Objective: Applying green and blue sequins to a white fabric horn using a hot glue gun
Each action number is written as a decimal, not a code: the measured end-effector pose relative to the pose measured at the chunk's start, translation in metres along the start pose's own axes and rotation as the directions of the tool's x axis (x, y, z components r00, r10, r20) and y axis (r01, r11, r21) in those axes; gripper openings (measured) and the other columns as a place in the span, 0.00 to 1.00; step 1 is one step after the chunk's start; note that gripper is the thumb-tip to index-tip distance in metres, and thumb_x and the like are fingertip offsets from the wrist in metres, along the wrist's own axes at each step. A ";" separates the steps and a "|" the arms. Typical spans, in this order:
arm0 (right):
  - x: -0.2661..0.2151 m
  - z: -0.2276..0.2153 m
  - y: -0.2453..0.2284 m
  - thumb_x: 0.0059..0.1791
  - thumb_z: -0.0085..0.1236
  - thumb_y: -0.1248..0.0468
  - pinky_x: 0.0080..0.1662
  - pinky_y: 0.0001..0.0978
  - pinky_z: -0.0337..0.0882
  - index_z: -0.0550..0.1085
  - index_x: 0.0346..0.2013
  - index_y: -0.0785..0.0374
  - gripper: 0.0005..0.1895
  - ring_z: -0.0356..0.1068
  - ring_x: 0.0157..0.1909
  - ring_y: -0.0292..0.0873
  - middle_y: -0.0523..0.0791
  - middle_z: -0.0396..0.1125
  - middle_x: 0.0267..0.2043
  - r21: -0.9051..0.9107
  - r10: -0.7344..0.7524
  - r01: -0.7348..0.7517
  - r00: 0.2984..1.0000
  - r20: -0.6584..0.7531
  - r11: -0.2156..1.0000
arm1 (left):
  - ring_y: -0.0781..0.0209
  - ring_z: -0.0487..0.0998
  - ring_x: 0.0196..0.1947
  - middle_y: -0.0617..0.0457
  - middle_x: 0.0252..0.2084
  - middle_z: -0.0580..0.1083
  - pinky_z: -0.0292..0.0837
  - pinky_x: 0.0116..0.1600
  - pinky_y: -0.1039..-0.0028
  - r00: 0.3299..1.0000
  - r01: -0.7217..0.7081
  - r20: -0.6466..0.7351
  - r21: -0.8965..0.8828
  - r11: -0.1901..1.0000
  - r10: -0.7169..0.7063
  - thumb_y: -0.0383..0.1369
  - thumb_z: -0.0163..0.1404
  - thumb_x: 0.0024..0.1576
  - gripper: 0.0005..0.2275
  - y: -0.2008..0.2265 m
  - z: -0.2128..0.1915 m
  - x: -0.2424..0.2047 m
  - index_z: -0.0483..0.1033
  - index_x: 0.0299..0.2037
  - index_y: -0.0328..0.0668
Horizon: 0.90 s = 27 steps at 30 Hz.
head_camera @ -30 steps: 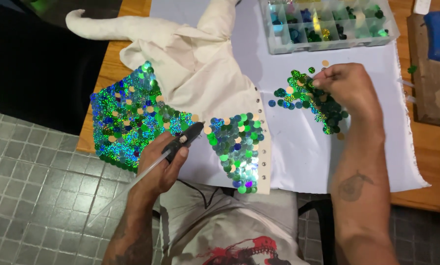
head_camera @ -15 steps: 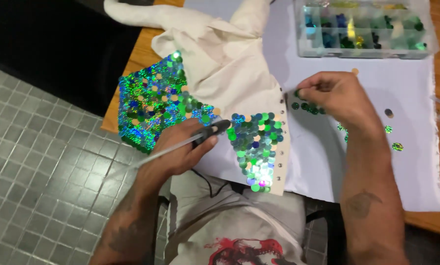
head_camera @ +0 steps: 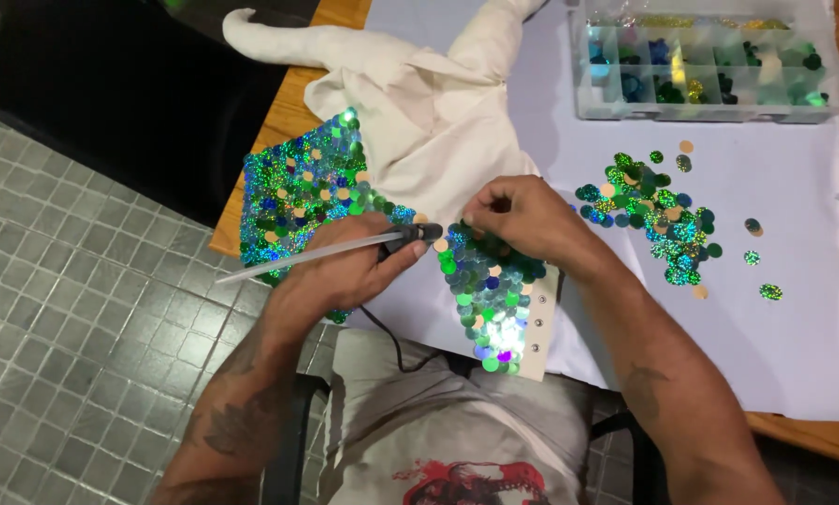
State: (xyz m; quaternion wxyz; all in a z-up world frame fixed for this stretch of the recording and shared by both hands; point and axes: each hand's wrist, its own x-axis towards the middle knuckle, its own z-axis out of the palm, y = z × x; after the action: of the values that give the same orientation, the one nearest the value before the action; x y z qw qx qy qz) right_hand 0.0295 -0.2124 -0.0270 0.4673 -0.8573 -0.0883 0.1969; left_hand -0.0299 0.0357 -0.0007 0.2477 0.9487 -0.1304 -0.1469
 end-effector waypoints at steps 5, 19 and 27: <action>-0.006 0.000 0.000 0.46 0.63 0.69 0.30 0.29 0.77 0.81 0.36 0.67 0.05 0.73 0.33 0.42 0.49 0.73 0.30 0.079 -0.029 0.028 1.000 0.007 0.996 | 0.38 0.80 0.35 0.42 0.27 0.73 0.73 0.42 0.53 1.000 -0.004 0.015 0.028 1.000 0.003 0.61 0.38 0.60 0.29 0.002 0.006 0.011 0.74 0.29 0.41; 0.005 0.010 0.014 0.45 0.65 0.65 0.38 0.34 0.77 0.82 0.34 0.62 0.05 0.75 0.36 0.40 0.46 0.72 0.35 0.015 -0.075 0.076 0.997 -0.036 0.997 | 0.40 0.81 0.33 0.44 0.25 0.74 0.74 0.41 0.55 0.999 0.028 -0.044 0.109 0.994 -0.023 0.61 0.39 0.60 0.27 0.004 0.007 0.003 0.74 0.28 0.44; 0.008 0.024 0.016 0.43 0.68 0.61 0.46 0.36 0.72 0.84 0.35 0.57 0.07 0.71 0.40 0.43 0.45 0.70 0.35 -0.083 -0.083 0.079 0.996 -0.040 0.993 | 0.30 0.78 0.32 0.40 0.30 0.73 0.72 0.36 0.47 0.979 -0.104 -0.182 -0.063 0.993 0.091 0.51 0.45 0.62 0.21 -0.019 0.019 -0.017 0.77 0.33 0.41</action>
State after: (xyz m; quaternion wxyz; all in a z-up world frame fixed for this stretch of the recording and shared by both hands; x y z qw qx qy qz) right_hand 0.0263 -0.1996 -0.0542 0.4417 -0.8753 -0.1208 0.1553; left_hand -0.0488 0.0494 -0.0224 0.2995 0.9409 -0.1486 -0.0535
